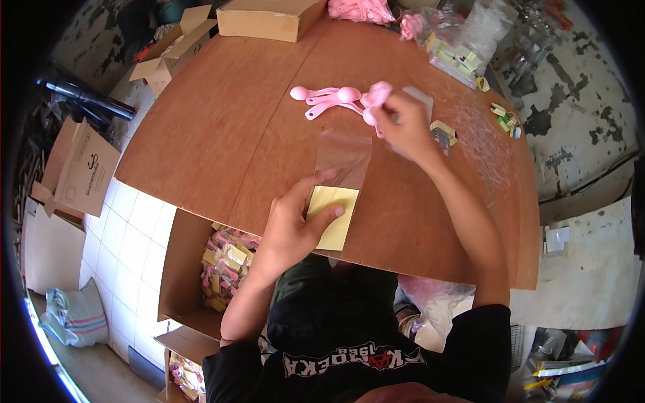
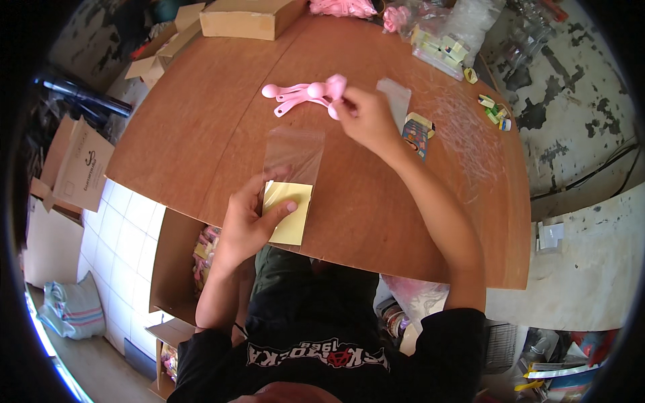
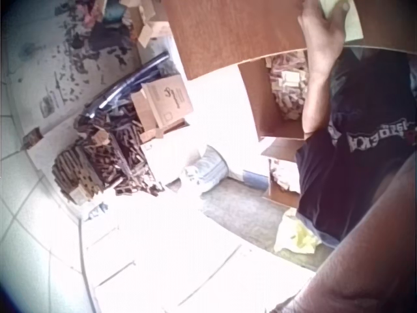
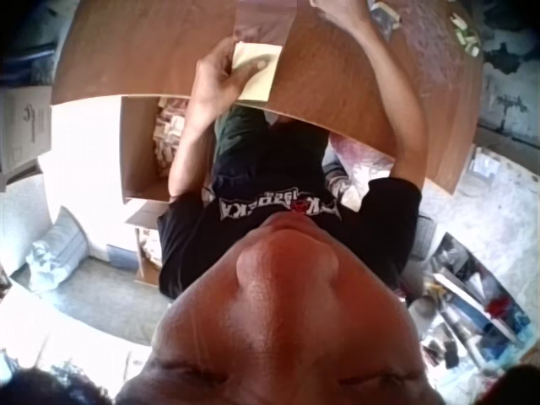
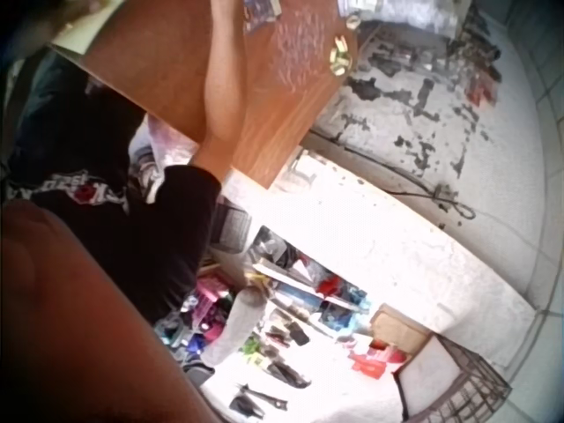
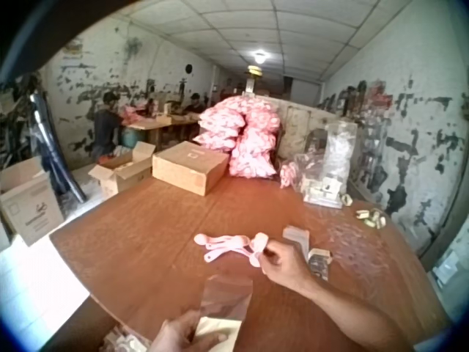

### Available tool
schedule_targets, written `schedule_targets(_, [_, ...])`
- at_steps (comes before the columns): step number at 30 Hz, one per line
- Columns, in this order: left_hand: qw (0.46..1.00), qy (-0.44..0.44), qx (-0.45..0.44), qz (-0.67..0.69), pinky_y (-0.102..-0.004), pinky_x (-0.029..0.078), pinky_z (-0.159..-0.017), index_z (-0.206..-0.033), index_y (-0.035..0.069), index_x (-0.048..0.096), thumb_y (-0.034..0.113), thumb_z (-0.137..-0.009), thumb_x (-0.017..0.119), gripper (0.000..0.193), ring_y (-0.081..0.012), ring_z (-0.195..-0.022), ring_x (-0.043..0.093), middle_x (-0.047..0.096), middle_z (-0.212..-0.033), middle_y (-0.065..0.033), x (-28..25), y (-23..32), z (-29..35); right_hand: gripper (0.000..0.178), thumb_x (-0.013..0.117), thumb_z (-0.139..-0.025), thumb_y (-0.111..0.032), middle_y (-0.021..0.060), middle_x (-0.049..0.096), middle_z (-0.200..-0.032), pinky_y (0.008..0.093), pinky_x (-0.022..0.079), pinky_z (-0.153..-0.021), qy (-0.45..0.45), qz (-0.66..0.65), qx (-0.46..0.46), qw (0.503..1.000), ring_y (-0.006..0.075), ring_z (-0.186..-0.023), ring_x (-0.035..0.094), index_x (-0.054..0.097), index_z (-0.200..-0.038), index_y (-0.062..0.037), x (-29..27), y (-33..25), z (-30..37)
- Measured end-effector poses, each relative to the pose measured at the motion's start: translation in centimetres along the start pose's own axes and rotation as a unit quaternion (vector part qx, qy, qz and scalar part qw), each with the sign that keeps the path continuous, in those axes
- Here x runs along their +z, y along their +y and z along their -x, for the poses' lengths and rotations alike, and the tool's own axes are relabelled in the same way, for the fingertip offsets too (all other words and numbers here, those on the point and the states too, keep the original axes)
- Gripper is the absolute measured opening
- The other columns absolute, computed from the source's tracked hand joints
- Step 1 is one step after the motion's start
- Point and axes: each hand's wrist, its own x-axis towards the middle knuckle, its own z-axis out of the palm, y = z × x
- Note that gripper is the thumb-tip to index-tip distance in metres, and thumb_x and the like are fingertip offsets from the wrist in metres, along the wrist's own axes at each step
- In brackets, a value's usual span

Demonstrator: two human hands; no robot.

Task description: The person places a yellow sticky note and a pink plastic spoon into a small clear plastic bag, then seals the bag. This process is repeated multiple times with additional spoons and notes.

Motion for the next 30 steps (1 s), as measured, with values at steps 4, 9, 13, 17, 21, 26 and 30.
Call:
schedule_targets(4, [0.997,-0.024,-0.038,0.054,-0.0223,0.049,-0.081,-0.132,-0.006,0.050,-0.002,-0.091,0.068,0.045,-0.0063,-0.095,0.060,0.067,-0.106,-0.0080,1.1,0.1,-0.4,0.031,0.064,-0.093,-0.007,0.0099,0.063,-0.119,0.0343,0.050,-0.092,0.109,-0.292,0.076,0.947,0.0154,-0.112,0.060,0.055,-0.122,-0.0042,-3.9,-3.3,4.0])
schedule_targets(9, [0.994,-0.072,-0.015,0.080,-0.0241,0.050,-0.082,-0.133,-0.006,0.049,0.000,-0.091,0.068,0.047,-0.0074,-0.096,0.061,0.067,-0.107,-0.0085,3.2,0.1,-1.0,0.053,0.062,-0.094,-0.009,0.0157,0.060,-0.126,0.0447,0.048,-0.101,0.087,-0.563,0.201,0.797,0.0326,-0.117,0.062,0.037,-0.140,-0.0038,-4.6,-4.3,7.3])
schedule_targets(13, [0.988,-0.101,-0.009,0.115,-0.0250,0.051,-0.079,-0.135,-0.005,0.048,0.003,-0.092,0.067,0.047,-0.0075,-0.091,0.062,0.067,-0.107,-0.0071,4.7,0.4,-1.1,0.056,0.068,-0.089,-0.003,0.0145,0.064,-0.115,0.0418,0.054,-0.093,0.058,-0.599,0.246,0.760,0.0235,-0.107,0.065,0.038,-0.137,-0.0058,-4.9,-5.5,8.3])
schedule_targets(17, [0.989,-0.086,-0.066,0.097,-0.0241,0.051,-0.077,-0.128,-0.005,0.056,0.006,-0.094,0.067,0.037,-0.0067,-0.090,0.062,0.068,-0.104,-0.0057,5.0,0.5,-1.4,0.064,0.067,-0.089,0.001,0.0157,0.065,-0.110,0.0366,0.059,-0.085,0.120,-0.497,0.113,0.852,0.0225,-0.103,0.067,0.031,-0.142,-0.0043,-4.6,-7.3,8.8])
schedule_targets(21, [0.996,-0.026,-0.015,0.079,-0.0225,0.050,-0.071,-0.108,-0.004,0.068,0.010,-0.094,0.069,0.020,-0.0055,-0.083,0.062,0.071,-0.091,-0.0043,5.7,1.1,-2.0,0.065,0.066,-0.089,0.003,0.0163,0.066,-0.109,0.0344,0.059,-0.083,0.147,-0.449,0.062,0.879,0.0202,-0.102,0.067,0.030,-0.143,-0.0036,-4.8,-7.9,8.7])
schedule_targets(26, [0.991,-0.031,-0.057,0.115,-0.0231,0.051,-0.067,-0.101,-0.003,0.073,0.010,-0.092,0.070,0.016,-0.0046,-0.075,0.062,0.074,-0.084,-0.0051,5.8,1.6,-1.7,0.061,0.064,-0.092,0.001,0.0136,0.066,-0.107,0.0288,0.056,-0.082,0.218,-0.410,0.055,0.884,0.0156,-0.098,0.067,0.031,-0.143,-0.0026,-5.5,-8.2,8.3])
schedule_targets(30, [0.997,-0.027,-0.005,0.077,-0.0210,0.050,-0.065,-0.103,-0.005,0.070,0.009,-0.094,0.069,0.017,-0.0050,-0.076,0.062,0.072,-0.088,-0.0050,5.8,1.3,-2.0,0.055,0.063,-0.093,0.001,0.0133,0.066,-0.109,0.0270,0.055,-0.082,0.208,-0.389,0.042,0.896,0.0144,-0.096,0.067,0.035,-0.141,-0.0016,-5.5,-7.8,8.7])
